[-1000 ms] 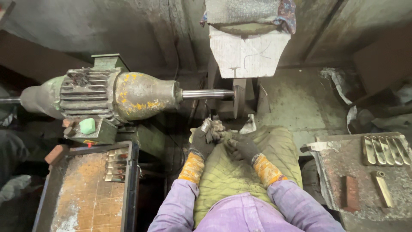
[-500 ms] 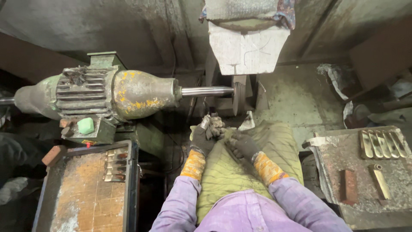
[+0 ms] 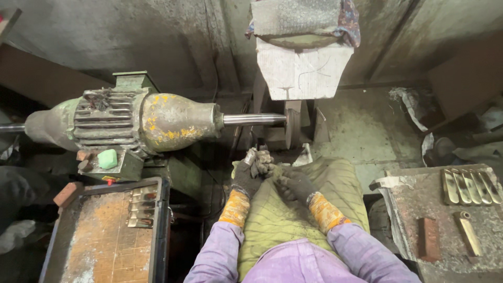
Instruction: The person holds brass metal parts against a rotating polishing wheel. They pick up individual pieces from a tray, press various sides against the spinning wheel by hand, and then place the polished items into a blue container.
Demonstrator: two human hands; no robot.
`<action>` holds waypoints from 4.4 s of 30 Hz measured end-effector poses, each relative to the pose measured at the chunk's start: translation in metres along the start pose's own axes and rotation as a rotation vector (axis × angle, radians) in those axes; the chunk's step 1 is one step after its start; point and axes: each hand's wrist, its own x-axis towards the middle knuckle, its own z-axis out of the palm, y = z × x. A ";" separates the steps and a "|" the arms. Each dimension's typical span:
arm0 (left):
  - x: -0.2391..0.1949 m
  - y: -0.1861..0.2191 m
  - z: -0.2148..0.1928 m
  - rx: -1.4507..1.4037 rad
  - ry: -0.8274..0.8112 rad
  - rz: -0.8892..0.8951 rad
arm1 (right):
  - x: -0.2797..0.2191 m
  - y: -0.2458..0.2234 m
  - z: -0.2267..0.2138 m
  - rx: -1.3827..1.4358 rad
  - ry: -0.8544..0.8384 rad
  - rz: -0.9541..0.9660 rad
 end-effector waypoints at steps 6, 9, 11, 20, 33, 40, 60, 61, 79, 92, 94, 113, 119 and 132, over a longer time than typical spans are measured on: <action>0.001 -0.003 -0.005 0.006 0.015 0.042 | -0.008 -0.009 0.002 -0.239 0.056 -0.099; 0.003 -0.005 -0.006 -0.003 -0.002 0.024 | -0.015 -0.017 0.005 -0.166 0.068 -0.041; 0.003 -0.005 -0.007 0.001 -0.040 0.040 | -0.019 -0.022 0.010 -0.140 0.073 0.017; 0.005 -0.006 -0.010 -0.040 -0.039 0.051 | -0.028 -0.038 0.018 -0.001 -0.026 0.042; 0.003 -0.007 -0.010 -0.093 -0.065 0.030 | -0.025 -0.038 0.017 -0.153 0.094 0.107; 0.023 -0.018 -0.031 -0.401 -0.309 0.030 | -0.020 -0.028 0.014 0.051 -0.039 0.139; -0.169 0.100 -0.240 1.080 0.973 0.799 | -0.037 -0.043 0.015 0.040 -0.183 -0.007; -0.196 0.102 -0.259 1.400 1.195 0.804 | -0.036 -0.042 0.013 -0.007 -0.127 0.003; -0.352 0.082 -0.239 1.198 2.058 -0.290 | -0.037 -0.044 0.011 -0.113 -0.102 -0.060; -0.373 0.095 -0.267 1.137 1.884 -0.362 | -0.049 -0.055 0.021 -0.073 -0.083 -0.027; -0.378 0.100 -0.268 1.170 1.828 -0.425 | -0.044 -0.052 0.015 -0.023 -0.077 -0.031; -0.111 0.078 -0.045 0.829 0.589 0.601 | -0.062 -0.062 0.025 -0.015 -0.067 -0.152; -0.045 -0.006 0.087 0.866 0.374 0.263 | -0.086 -0.060 0.024 0.163 -0.114 -0.234; -0.035 0.015 0.055 1.922 0.433 0.658 | -0.121 -0.076 0.009 -0.103 0.275 -0.106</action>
